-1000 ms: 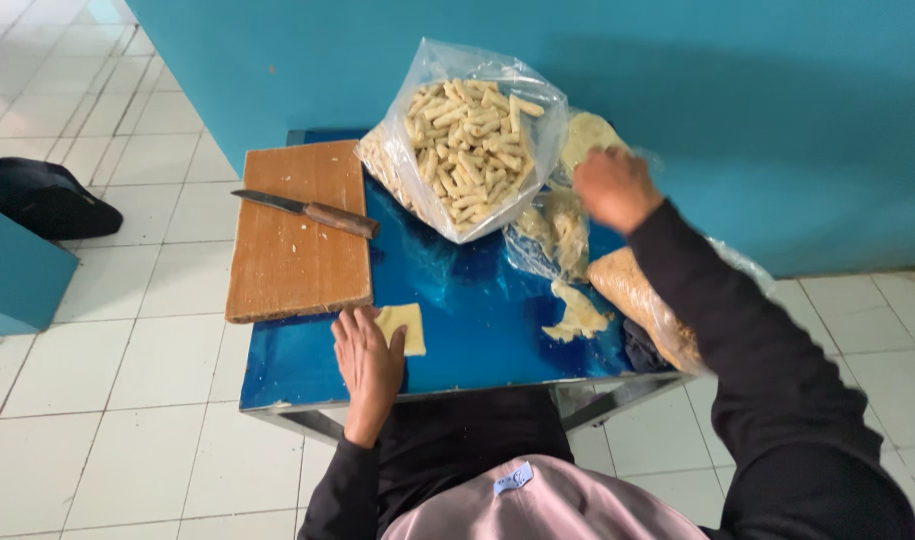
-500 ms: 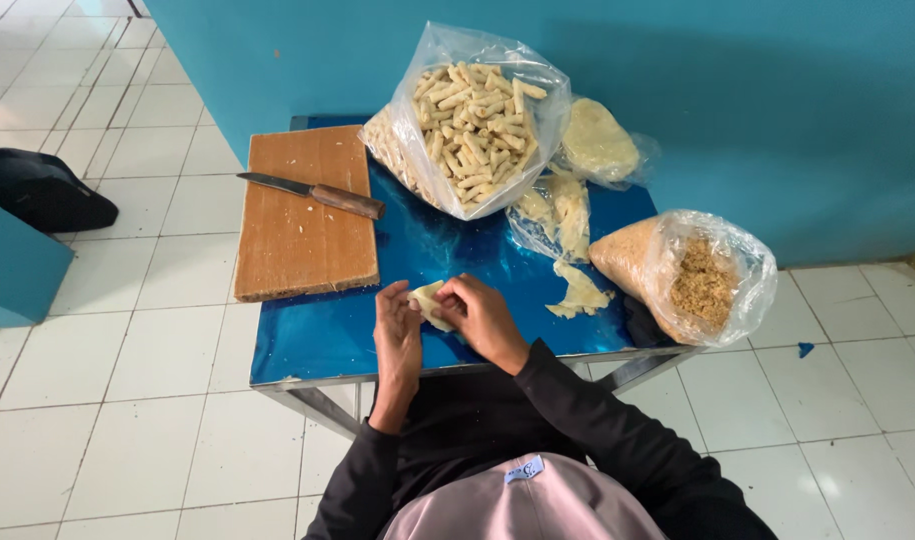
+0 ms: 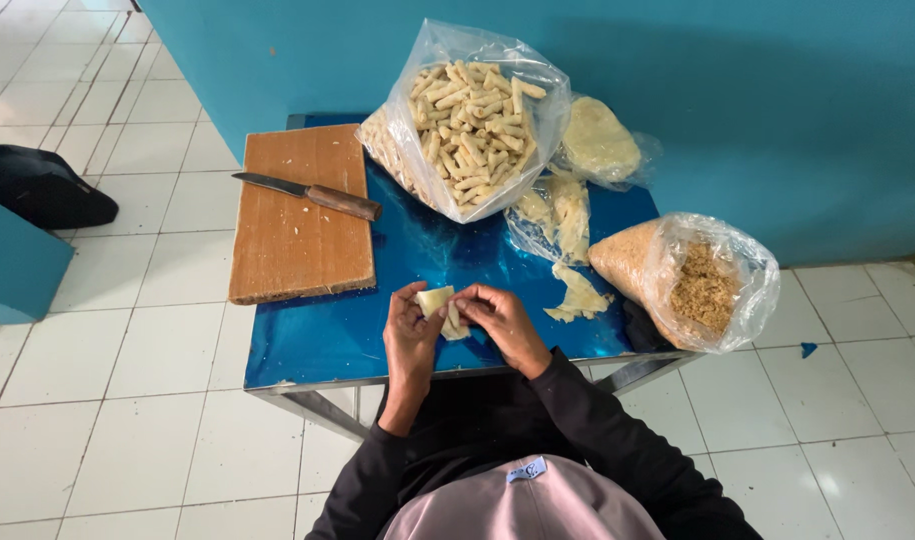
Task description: The person sits at a small table and folds thin dough wrappers around a pinch of brown filling taken from a plastic bag, pressing each wrapper closed and setting the folded pastry aside with a pile of finished ones. The person repeats this folding cycle throughout the episode.
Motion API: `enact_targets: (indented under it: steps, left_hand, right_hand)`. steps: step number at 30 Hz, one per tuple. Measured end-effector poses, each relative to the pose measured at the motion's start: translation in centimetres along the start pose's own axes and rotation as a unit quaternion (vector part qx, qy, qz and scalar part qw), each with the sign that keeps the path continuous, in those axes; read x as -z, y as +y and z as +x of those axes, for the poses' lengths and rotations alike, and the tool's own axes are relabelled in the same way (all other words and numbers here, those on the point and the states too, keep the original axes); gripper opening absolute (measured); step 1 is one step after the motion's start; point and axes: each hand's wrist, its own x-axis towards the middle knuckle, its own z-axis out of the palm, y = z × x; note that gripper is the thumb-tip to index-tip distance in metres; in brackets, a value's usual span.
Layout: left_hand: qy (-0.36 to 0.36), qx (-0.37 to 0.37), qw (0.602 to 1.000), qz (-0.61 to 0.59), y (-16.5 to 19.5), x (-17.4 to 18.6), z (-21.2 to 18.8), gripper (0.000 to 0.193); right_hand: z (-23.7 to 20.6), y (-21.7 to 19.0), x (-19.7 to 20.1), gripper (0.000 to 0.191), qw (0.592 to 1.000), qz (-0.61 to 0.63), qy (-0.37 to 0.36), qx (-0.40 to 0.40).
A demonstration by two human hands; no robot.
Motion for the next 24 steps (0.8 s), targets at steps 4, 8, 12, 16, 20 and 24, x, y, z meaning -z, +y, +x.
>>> enact_targets:
  steps: [4,8,12,16,20,24]
  left_hand:
    - [-0.042,0.008,0.997,-0.069,-0.1,0.3,0.0,0.049]
    - [-0.048,0.017,0.998,-0.032,-0.1,0.4,0.1,0.051]
    - [-0.019,0.001,1.000,0.010,0.1,0.1,0.2,0.043]
    - [-0.019,0.004,0.999,0.046,1.0,-0.1,0.5,0.042]
    - [-0.079,0.012,0.996,0.030,2.4,0.4,1.0,0.050]
    - [-0.099,-0.013,0.987,0.127,4.0,0.8,1.2,0.051]
  right_hand:
    - [0.3,1.3,0.7,0.017,0.986,0.157,0.004,-0.059]
    - [0.1,1.1,0.7,0.018,0.983,0.174,0.006,-0.063]
    - [-0.6,-0.5,-0.4,0.024,0.990,0.131,0.008,-0.060]
    - [-1.4,-2.2,-1.9,0.033,0.997,0.075,-0.019,0.027]
    - [-1.7,-3.3,-1.5,0.026,0.997,-0.057,0.029,0.046]
    - [-1.9,-2.9,-0.7,0.018,0.968,-0.234,0.076,0.045]
